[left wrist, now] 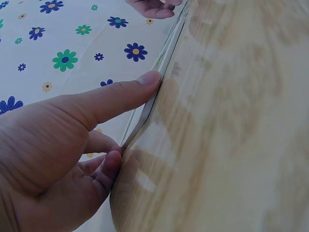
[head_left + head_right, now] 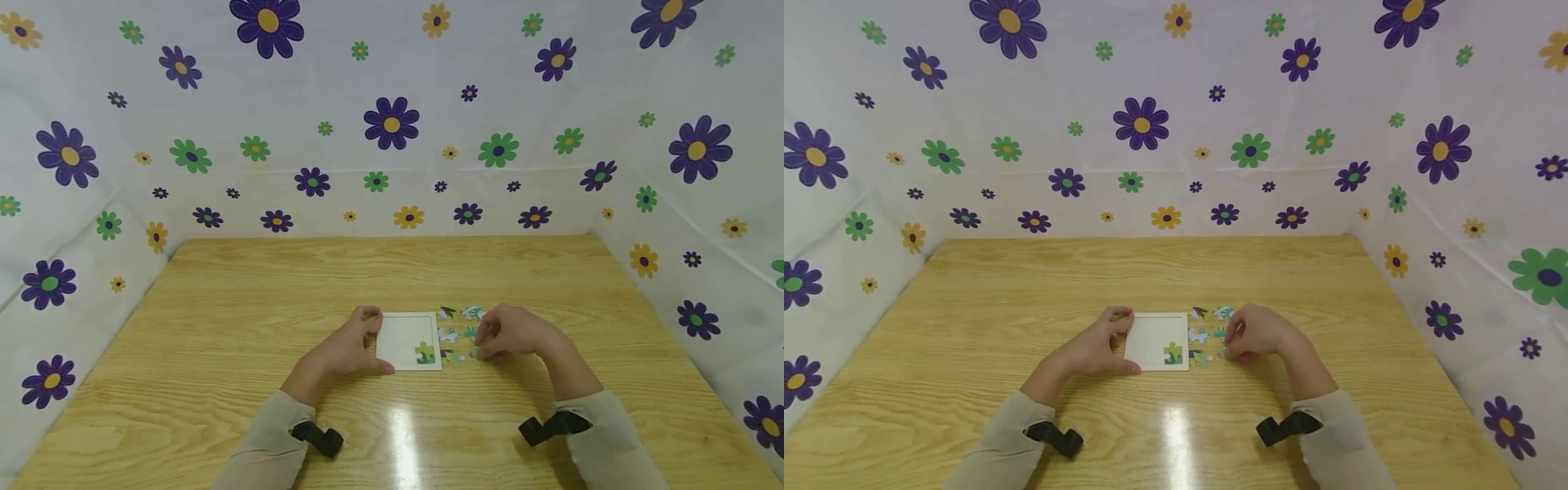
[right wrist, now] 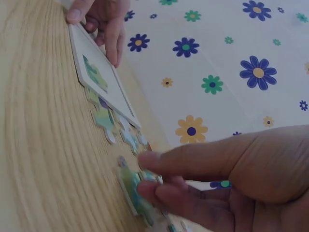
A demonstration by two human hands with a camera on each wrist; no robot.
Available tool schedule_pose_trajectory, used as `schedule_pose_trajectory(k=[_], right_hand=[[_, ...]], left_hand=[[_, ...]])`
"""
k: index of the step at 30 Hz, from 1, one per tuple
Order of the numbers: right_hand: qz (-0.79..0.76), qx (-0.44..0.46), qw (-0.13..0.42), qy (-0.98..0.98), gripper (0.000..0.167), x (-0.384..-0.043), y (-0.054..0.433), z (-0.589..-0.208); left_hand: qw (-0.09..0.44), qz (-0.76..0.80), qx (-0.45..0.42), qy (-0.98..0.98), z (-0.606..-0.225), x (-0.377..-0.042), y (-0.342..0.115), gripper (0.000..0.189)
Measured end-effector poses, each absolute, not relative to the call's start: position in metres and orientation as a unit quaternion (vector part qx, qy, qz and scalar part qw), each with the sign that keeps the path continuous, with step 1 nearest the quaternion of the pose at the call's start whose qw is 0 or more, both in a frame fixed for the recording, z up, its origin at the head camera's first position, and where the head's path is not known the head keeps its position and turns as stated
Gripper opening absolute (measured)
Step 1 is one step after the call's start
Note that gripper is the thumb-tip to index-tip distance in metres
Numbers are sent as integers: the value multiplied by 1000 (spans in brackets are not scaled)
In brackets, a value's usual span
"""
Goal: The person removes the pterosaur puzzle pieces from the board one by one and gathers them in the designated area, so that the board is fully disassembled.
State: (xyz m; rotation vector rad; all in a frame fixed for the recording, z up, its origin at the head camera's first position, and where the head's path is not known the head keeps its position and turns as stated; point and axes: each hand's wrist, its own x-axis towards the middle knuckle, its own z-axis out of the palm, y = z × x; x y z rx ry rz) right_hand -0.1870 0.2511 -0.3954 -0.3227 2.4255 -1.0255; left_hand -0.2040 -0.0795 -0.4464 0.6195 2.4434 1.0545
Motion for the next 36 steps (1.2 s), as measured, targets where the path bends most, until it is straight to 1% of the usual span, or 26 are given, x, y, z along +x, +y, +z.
schedule_pose_trajectory(k=[7,11,14,17,24,27,31,36], right_hand=[[-433,-143,209,865,25,-189,227,-409],[-466,-145,204,849,36,-188,209,-418],[-486,-146,203,837,39,-187,198,-422],[-480,-146,195,843,38,-185,191,-426],[-400,-185,140,887,32,-177,180,-429],[-382,-185,129,896,29,-175,177,-428],[-392,-168,135,894,27,-175,176,-427],[-458,-150,173,859,19,-177,182,-424]], left_hand=[[199,371,225,878,-444,-204,-79,106],[197,369,223,881,-444,-203,-78,106],[195,373,220,880,-444,-204,-77,107],[196,377,216,879,-445,-204,-77,108],[198,378,216,878,-447,-203,-78,108],[197,378,217,878,-446,-203,-78,107],[195,376,217,880,-446,-202,-77,107],[193,376,217,880,-444,-202,-76,107]])
